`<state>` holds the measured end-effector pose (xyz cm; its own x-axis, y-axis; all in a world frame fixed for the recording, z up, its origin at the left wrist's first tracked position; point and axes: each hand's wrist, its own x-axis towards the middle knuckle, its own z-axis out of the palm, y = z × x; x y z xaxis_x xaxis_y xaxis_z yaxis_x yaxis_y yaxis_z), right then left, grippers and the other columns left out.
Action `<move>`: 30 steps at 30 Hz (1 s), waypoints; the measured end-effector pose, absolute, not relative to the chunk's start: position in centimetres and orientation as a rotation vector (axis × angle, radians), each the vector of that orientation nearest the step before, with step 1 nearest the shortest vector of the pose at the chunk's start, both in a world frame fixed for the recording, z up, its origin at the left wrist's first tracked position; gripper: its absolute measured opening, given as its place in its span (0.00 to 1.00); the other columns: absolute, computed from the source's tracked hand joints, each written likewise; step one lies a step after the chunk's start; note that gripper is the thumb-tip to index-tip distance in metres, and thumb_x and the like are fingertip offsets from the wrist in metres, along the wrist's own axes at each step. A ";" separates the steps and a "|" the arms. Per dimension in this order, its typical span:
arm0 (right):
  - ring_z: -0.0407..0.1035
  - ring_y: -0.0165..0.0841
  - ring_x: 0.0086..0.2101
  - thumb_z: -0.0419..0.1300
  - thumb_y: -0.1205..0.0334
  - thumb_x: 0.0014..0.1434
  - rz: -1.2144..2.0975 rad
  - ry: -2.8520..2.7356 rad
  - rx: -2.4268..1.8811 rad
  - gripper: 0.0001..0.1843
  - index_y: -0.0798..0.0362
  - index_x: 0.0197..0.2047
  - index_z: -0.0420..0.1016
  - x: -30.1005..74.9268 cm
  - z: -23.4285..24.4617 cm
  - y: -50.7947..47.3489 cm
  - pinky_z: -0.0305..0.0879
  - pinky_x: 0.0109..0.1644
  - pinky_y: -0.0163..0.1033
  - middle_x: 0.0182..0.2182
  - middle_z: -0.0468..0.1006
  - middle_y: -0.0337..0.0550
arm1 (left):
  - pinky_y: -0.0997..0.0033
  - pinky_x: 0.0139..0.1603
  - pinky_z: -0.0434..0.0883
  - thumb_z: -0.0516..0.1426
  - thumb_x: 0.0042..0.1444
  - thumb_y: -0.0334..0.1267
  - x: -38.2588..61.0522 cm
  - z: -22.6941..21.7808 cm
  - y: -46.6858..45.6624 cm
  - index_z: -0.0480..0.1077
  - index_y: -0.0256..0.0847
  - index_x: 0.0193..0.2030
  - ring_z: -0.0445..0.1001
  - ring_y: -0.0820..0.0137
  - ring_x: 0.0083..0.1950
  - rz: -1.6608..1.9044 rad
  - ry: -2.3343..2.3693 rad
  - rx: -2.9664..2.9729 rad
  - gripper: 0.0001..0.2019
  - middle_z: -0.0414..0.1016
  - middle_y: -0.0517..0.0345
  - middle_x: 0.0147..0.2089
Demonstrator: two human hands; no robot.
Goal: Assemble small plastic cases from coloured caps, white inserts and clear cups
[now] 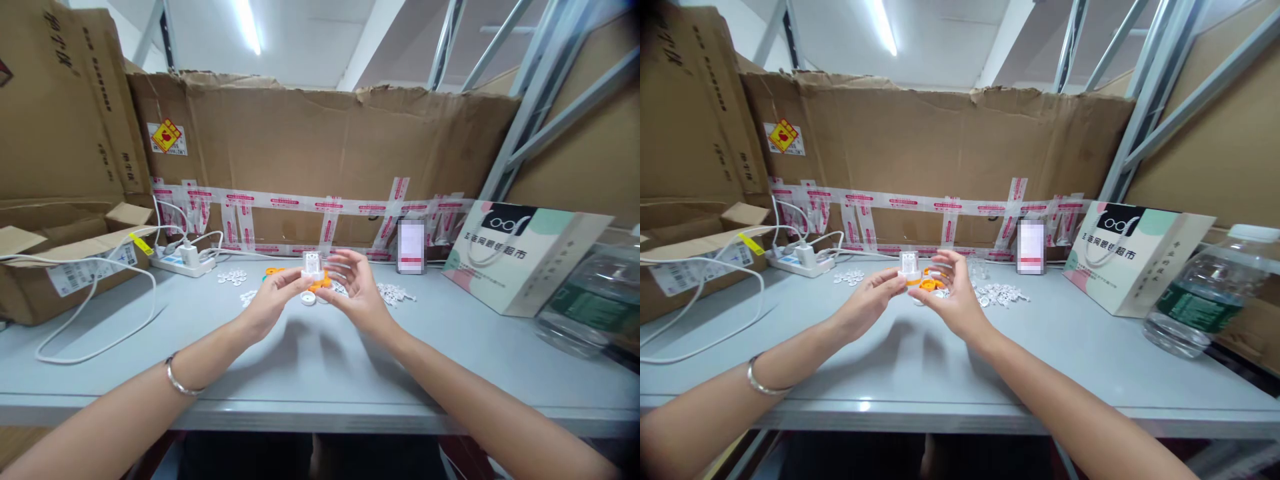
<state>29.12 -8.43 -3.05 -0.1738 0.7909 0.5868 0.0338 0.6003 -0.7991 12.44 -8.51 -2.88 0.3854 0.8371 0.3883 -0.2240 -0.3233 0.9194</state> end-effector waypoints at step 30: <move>0.70 0.25 0.39 0.68 0.61 0.45 1.822 -1.165 -0.394 0.18 0.53 0.41 0.74 28.3 -4.9 -7.8 0.62 0.54 0.33 0.38 0.77 0.39 | 0.67 0.56 0.59 0.58 0.52 0.41 12.4 -3.9 -7.8 0.76 0.40 0.39 0.64 0.66 0.53 1.165 0.651 1.609 0.10 0.68 0.53 0.52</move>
